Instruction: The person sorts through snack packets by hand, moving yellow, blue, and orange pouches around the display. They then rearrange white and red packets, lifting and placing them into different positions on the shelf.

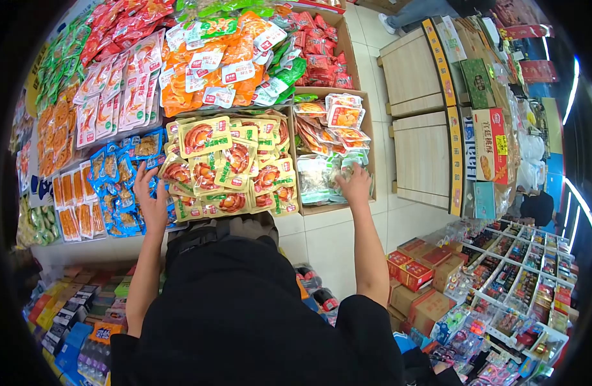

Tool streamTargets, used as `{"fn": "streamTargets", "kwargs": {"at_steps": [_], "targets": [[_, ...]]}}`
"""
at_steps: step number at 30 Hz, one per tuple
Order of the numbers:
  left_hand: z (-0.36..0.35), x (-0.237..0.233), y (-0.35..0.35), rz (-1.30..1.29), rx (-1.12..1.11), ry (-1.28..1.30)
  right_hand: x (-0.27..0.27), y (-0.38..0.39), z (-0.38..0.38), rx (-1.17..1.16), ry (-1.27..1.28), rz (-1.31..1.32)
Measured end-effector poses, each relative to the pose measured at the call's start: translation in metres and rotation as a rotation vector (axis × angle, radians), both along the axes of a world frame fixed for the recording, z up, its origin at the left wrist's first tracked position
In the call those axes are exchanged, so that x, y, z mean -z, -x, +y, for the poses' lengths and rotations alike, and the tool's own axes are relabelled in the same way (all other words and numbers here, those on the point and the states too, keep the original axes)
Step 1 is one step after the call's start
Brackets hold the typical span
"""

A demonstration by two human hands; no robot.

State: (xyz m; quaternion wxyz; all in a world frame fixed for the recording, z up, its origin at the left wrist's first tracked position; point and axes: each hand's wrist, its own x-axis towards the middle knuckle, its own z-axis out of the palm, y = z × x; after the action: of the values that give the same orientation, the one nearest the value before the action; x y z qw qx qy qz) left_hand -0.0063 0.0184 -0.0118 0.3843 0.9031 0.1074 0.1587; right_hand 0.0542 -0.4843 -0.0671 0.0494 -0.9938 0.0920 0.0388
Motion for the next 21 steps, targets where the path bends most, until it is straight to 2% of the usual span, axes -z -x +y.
{"fn": "streamTargets", "kwargs": {"at_steps": [1, 3, 4, 6, 11, 13, 14, 15, 17, 18, 19, 21], "targets": [[0.001, 0.002, 0.0, 0.002, -0.005, 0.001, -0.004, -0.002, -0.002, -0.001, 0.001, 0.0], [0.002, 0.004, 0.0, 0.005, -0.011, 0.001, -0.014, -0.006, -0.003, 0.132, -0.216, 0.177], [0.002, 0.004, 0.0, 0.012, -0.015, 0.0, -0.017, -0.004, 0.002, 0.131, -0.216, 0.179], [0.002, 0.004, 0.0, 0.018, -0.018, 0.0, -0.02, 0.009, 0.017, 0.007, -0.107, 0.109], [0.005, 0.007, -0.002, 0.015, -0.024, -0.023, -0.023, 0.03, 0.022, -0.21, -0.125, -0.028], [0.004, 0.006, -0.003, 0.024, -0.034, -0.024, -0.035, 0.019, 0.001, 0.035, -0.545, 0.262], [0.004, 0.004, -0.004, 0.032, -0.043, -0.024, -0.004, 0.01, -0.027, 0.223, -0.742, 0.214], [0.003, 0.004, -0.006, 0.032, -0.04, -0.024, -0.005, 0.004, -0.03, 0.226, -0.742, 0.212], [0.004, 0.003, -0.008, 0.029, -0.03, -0.034, -0.007, -0.004, -0.031, 0.041, -0.373, -0.048], [0.005, 0.002, -0.009, 0.028, -0.027, -0.035, -0.009, -0.007, -0.029, 0.032, -0.306, 0.075], [0.004, 0.001, -0.01, 0.028, -0.027, -0.022, -0.018, -0.01, -0.02, 0.031, -0.306, 0.074], [0.004, 0.001, -0.01, 0.03, -0.035, -0.007, -0.03, -0.015, -0.005, 0.186, -0.252, 0.213]]}}
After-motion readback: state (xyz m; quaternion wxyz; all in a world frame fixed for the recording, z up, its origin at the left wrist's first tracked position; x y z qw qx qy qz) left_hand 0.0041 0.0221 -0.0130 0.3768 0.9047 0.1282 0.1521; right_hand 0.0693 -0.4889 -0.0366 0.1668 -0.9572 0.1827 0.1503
